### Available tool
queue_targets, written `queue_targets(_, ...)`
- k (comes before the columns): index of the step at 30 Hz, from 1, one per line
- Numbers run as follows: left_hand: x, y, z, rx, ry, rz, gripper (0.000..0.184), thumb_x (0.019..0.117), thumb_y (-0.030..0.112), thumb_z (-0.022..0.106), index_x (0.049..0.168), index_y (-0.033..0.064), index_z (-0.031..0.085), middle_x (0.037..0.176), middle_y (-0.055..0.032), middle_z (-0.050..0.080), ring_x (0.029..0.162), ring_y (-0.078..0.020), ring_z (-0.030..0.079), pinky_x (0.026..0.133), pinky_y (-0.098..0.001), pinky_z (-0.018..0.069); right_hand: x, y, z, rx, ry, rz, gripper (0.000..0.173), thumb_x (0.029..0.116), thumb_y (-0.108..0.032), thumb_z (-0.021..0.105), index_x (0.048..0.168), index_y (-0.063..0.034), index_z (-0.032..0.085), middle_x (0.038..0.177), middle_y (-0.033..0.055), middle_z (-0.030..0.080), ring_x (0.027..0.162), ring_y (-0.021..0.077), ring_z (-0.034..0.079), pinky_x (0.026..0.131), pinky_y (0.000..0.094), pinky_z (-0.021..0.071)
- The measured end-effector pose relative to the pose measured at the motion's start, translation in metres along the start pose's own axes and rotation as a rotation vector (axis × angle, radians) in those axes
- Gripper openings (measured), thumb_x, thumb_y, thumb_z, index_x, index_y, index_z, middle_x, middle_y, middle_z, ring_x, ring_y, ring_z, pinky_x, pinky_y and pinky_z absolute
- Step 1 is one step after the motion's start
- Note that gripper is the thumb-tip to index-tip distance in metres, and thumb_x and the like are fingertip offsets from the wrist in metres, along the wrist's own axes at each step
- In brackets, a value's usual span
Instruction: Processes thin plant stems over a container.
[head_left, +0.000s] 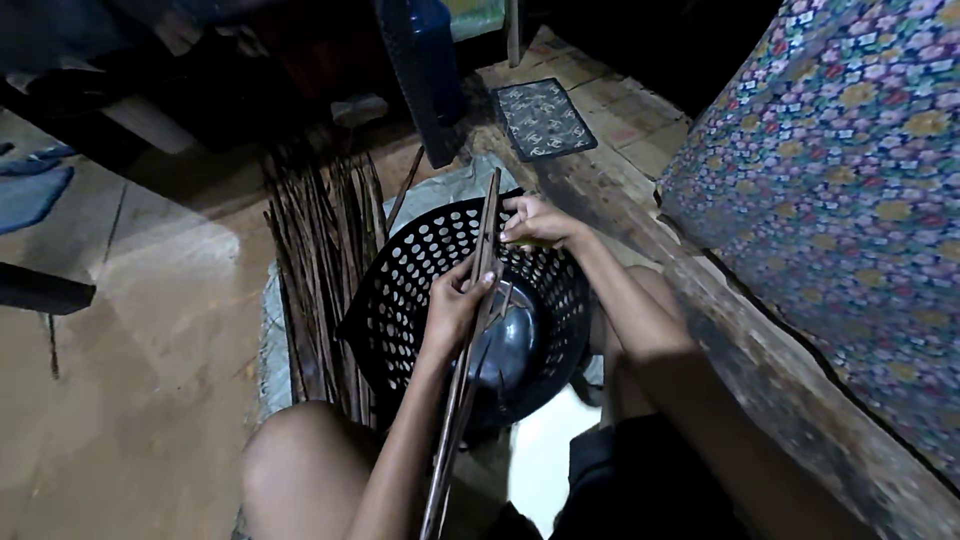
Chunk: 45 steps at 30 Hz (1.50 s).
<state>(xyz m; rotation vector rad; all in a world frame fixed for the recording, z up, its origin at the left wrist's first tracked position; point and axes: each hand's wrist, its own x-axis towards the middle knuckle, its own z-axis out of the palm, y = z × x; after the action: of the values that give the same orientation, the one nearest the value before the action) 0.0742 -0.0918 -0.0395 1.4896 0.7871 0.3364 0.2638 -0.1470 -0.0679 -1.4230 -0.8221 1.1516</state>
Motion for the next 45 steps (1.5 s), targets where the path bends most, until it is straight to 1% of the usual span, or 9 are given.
queue_targets(4,-0.006,-0.001,0.001,0.123,-0.044,0.039,0.038,0.0991,-0.003,0.058,0.136,-0.0124,0.052,0.095,-0.0082,0.068,0.067,0.0055,0.056,0.065,-0.0124,0.0471,0.000,-0.006,-0.005,0.004,0.293,0.010,0.025,0.0935,0.012,0.054,0.118,0.0125,0.053,0.073,0.0006,0.059,0.050,-0.0026,0.046,0.047,0.0134,0.0406)
queue_targets(9,-0.013,-0.002,0.001,0.160,-0.083,0.037,0.040,0.0987,-0.003,0.058,0.138,-0.0117,0.051,0.100,-0.0096,0.069,0.070,0.0059,0.057,0.067,-0.0124,0.0470,0.006,-0.007,-0.008,0.096,0.670,0.037,0.027,0.0974,0.009,0.049,0.124,0.0101,0.056,0.097,0.0100,0.058,0.060,0.0056,0.047,0.054,0.0195,0.0421)
queue_targets(11,-0.015,-0.003,-0.001,0.177,-0.080,0.051,0.041,0.0987,-0.002,0.058,0.138,-0.0112,0.051,0.100,-0.0091,0.069,0.070,0.0065,0.056,0.067,-0.0119,0.0468,0.007,-0.006,-0.015,0.187,0.768,0.041,0.025,0.1016,0.003,0.051,0.125,0.0083,0.055,0.095,0.0081,0.057,0.060,0.0059,0.047,0.055,0.0200,0.0423)
queue_targets(14,-0.016,-0.002,-0.007,0.261,-0.046,0.032,0.041,0.1020,0.001,0.055,0.141,-0.0101,0.050,0.097,-0.0109,0.068,0.069,0.0014,0.055,0.068,-0.0164,0.0460,0.001,-0.010,-0.010,0.122,0.671,0.051,0.024,0.1022,0.001,0.052,0.125,0.0078,0.054,0.091,0.0079,0.059,0.059,0.0049,0.049,0.054,0.0196,0.0428)
queue_targets(19,-0.016,0.002,-0.006,0.430,-0.001,0.018,0.036,0.1102,0.009,0.039,0.139,-0.0082,0.053,0.086,-0.0094,0.065,0.058,-0.0047,0.053,0.058,-0.0213,0.0464,-0.025,-0.017,0.033,0.007,0.213,0.205,0.018,0.1022,0.001,0.053,0.119,0.0081,0.054,0.081,0.0030,0.056,0.056,0.0022,0.049,0.053,0.0158,0.0426)
queue_targets(24,-0.018,0.006,0.000,0.743,0.042,0.064,0.037,0.1108,0.009,0.037,0.134,-0.0121,0.058,0.104,-0.0306,0.069,0.095,-0.0383,0.068,0.090,-0.0473,0.0498,-0.030,-0.025,0.048,0.009,-0.037,0.369,0.019,0.1051,-0.001,0.048,0.123,0.0051,0.048,0.074,-0.0009,0.055,0.055,-0.0004,0.049,0.052,0.0130,0.0405)
queue_targets(27,-0.019,0.007,0.005,0.854,0.033,0.056,0.037,0.1109,0.010,0.036,0.127,-0.0137,0.060,0.105,-0.0331,0.068,0.101,-0.0436,0.068,0.093,-0.0512,0.0499,-0.026,-0.026,0.047,0.000,-0.094,0.405,0.007,0.1063,-0.003,0.047,0.112,-0.0008,0.050,0.068,-0.0032,0.053,0.051,-0.0017,0.048,0.049,0.0114,0.0398)
queue_targets(34,-0.012,0.007,0.012,0.896,0.018,-0.012,0.037,0.1114,0.012,0.036,0.120,-0.0141,0.061,0.106,-0.0320,0.067,0.104,-0.0422,0.067,0.094,-0.0506,0.0496,-0.015,-0.022,0.042,0.026,-0.049,0.453,0.009,0.1053,-0.003,0.050,0.113,0.0006,0.053,0.069,-0.0022,0.054,0.050,-0.0014,0.049,0.048,0.0116,0.0411)
queue_targets(45,-0.012,0.012,0.015,0.894,0.006,-0.039,0.039,0.1122,0.014,0.035,0.120,-0.0137,0.061,0.105,-0.0323,0.067,0.102,-0.0424,0.067,0.093,-0.0511,0.0495,0.001,0.004,0.018,-0.122,0.229,0.170,0.021,0.0975,0.002,0.061,0.116,0.0097,0.057,0.075,0.0051,0.060,0.052,0.0008,0.048,0.051,0.0153,0.0407)
